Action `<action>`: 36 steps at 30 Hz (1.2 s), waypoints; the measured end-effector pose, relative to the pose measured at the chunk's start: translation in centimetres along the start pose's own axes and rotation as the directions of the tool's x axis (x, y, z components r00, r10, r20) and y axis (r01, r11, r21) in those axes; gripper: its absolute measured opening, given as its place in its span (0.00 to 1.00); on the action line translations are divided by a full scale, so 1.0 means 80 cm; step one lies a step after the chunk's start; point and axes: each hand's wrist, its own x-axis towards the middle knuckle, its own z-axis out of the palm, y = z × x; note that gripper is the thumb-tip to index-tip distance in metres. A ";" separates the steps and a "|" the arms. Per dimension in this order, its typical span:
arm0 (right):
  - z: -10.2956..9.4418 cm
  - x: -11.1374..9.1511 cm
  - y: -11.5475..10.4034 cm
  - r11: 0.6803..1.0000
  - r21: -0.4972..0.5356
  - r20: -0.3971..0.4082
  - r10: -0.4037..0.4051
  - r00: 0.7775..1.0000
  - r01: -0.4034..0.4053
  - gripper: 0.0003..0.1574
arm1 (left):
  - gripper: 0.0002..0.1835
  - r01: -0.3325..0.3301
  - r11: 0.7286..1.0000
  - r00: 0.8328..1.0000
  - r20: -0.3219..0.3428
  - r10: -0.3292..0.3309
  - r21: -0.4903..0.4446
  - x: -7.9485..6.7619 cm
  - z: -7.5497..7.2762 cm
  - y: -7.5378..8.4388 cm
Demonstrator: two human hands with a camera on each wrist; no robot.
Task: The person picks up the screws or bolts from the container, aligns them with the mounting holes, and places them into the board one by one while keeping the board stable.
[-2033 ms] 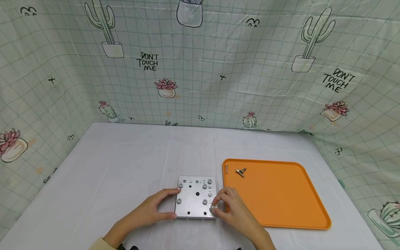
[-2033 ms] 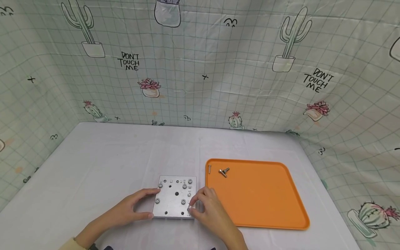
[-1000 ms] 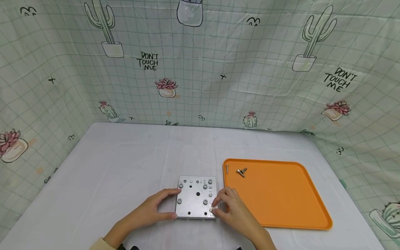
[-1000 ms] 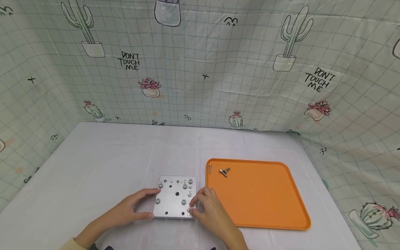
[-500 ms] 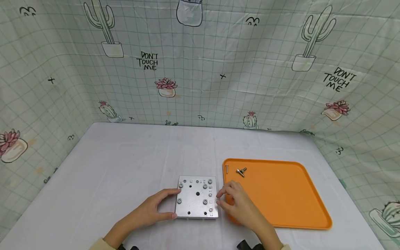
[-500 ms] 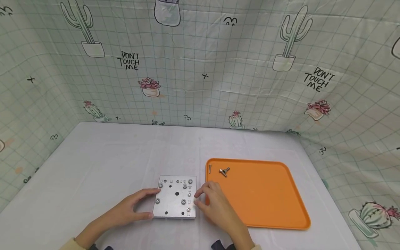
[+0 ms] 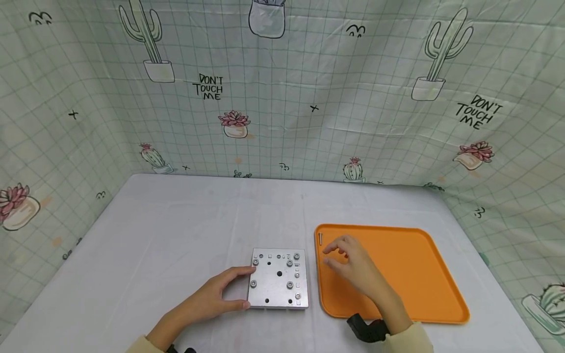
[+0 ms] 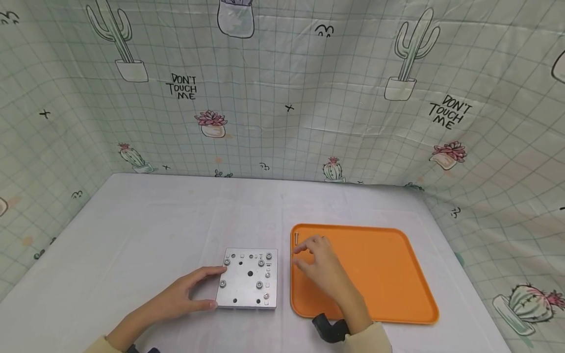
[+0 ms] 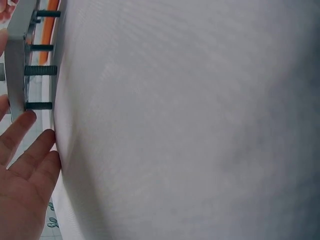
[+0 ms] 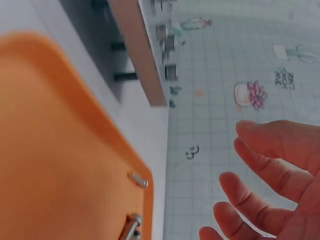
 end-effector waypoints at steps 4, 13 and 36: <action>-0.012 0.011 0.016 0.999 -0.040 0.004 0.031 1.000 -0.030 0.10 | 0.33 0.003 1.000 1.000 -0.001 -0.003 0.005 0.001 0.000 -0.001; -0.020 0.040 0.042 0.989 -0.116 0.069 0.097 0.993 -0.089 0.16 | 0.33 0.014 1.000 1.000 -0.009 -0.013 0.016 -0.002 -0.001 0.000; 0.002 0.069 0.073 0.942 -0.283 0.086 0.213 0.973 -0.181 0.10 | 0.33 -0.001 1.000 1.000 0.000 0.001 0.003 0.000 -0.001 0.002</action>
